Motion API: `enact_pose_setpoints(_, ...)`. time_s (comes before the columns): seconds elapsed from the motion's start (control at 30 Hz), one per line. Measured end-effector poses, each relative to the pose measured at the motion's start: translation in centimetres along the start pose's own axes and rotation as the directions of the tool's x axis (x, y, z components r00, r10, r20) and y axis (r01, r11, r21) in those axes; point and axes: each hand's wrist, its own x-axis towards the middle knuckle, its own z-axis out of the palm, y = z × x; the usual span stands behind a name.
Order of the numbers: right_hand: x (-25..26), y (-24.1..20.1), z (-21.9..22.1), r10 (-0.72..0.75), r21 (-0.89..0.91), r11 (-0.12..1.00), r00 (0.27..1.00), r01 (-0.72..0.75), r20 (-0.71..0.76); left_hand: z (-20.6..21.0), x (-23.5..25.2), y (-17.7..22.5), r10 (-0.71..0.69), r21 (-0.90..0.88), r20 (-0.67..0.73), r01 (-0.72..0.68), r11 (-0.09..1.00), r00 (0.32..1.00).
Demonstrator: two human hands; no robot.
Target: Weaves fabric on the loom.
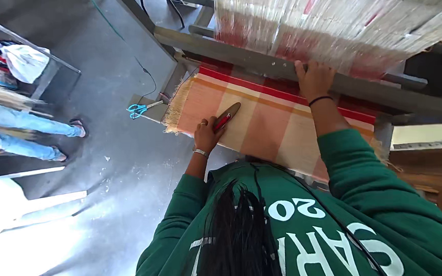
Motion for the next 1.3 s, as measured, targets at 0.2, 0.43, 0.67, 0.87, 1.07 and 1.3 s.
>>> enact_pose_setpoints(0.2,-3.1,-0.4,-1.0,0.037,0.126,0.991,0.998,-0.044,0.055,-0.3,0.0,0.4,0.051,0.005,0.039,-0.051,0.999,0.998)
enact_pose_setpoints(0.43,-4.2,-0.2,-1.4,0.037,0.161,0.985,0.986,-0.063,0.16,-1.0,0.1,1.2,0.022,0.023,0.086,-0.024,0.999,0.996)
enact_pose_setpoints(0.67,-3.8,0.0,-2.0,0.024,0.166,0.984,0.97,-0.066,0.243,-1.1,1.0,1.1,-0.003,0.034,0.137,-0.001,0.999,0.991)
enact_pose_setpoints(0.87,-4.7,0.2,-1.4,-0.036,0.119,0.993,0.985,0.016,0.171,-1.2,2.0,0.7,-0.033,-0.018,0.195,0.038,0.999,0.98)
enact_pose_setpoints(1.07,-2.5,0.7,0.6,-0.091,-0.01,0.996,0.996,0.091,0.011,-1.2,1.6,1.4,-0.077,-0.029,0.162,0.083,0.996,0.984)
enact_pose_setpoints(1.3,3.5,1.9,0.5,-0.087,0.024,0.996,0.996,0.087,-0.026,-1.1,1.9,1.3,-0.062,-0.046,0.153,0.07,0.997,0.986)
